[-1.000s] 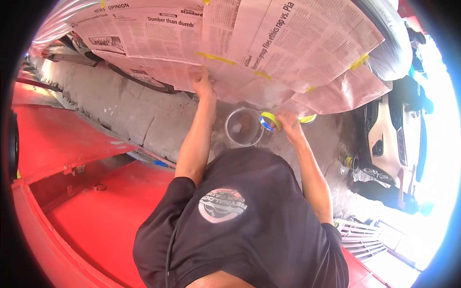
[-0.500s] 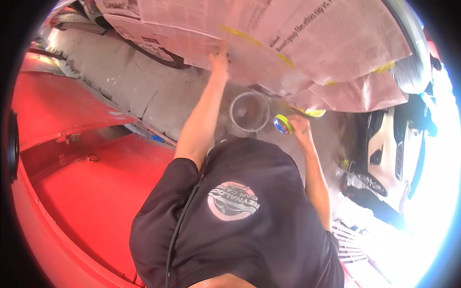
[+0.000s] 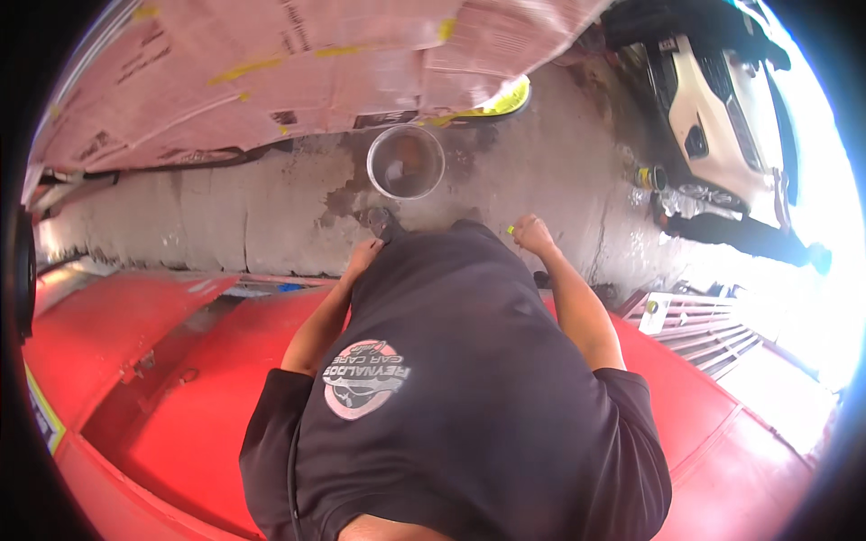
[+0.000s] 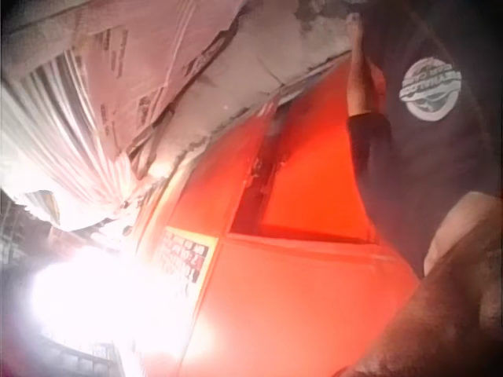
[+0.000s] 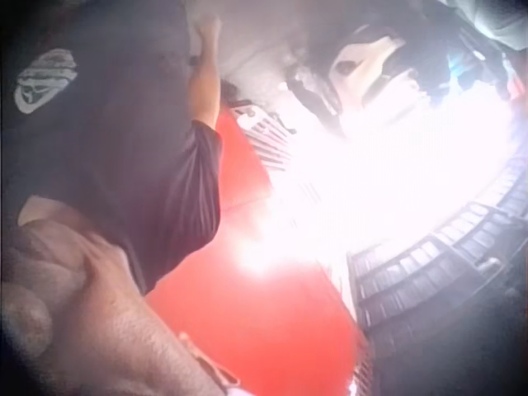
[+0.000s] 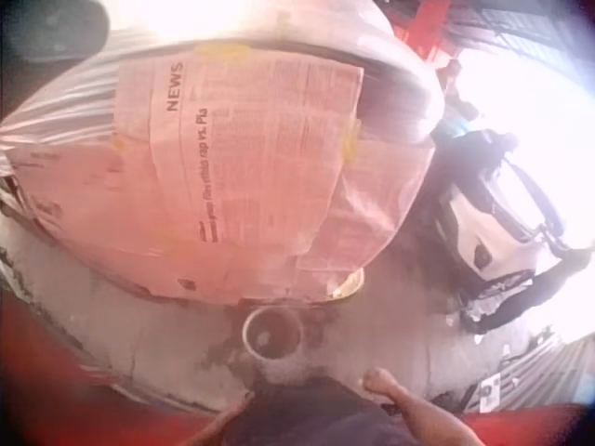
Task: The person tapes newspaper sheets over a plastic-wrapped car surface using yellow masking tape. They smooth the paper and apply tape along the edges to secure the coverage.
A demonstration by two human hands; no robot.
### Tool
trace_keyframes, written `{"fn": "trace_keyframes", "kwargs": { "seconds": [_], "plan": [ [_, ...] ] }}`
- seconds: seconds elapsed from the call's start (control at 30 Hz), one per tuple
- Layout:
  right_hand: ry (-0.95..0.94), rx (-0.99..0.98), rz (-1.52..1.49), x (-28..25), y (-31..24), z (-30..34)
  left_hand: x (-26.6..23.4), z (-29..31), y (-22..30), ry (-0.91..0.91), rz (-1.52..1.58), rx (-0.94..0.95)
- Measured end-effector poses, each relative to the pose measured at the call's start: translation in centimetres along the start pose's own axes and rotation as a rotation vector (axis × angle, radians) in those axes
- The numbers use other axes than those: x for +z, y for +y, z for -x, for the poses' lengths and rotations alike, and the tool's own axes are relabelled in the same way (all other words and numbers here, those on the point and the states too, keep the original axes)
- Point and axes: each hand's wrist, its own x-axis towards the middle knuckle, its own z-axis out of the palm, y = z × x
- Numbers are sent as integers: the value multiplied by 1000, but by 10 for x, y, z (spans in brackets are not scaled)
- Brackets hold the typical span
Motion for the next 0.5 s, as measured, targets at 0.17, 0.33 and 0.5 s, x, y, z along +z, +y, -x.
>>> {"fn": "trace_keyframes", "kwargs": {
  "seconds": [0.17,0.33,0.5],
  "plan": [
    [84,116,-301,-9,3,9,-57,-11,118,-218,64,30],
    [179,-501,503,56,133,-60,-26,-37,251,-462,82,186],
    [-242,-80,-550,5,171,-14,49,-8,458,-821,20,206]
  ]
}}
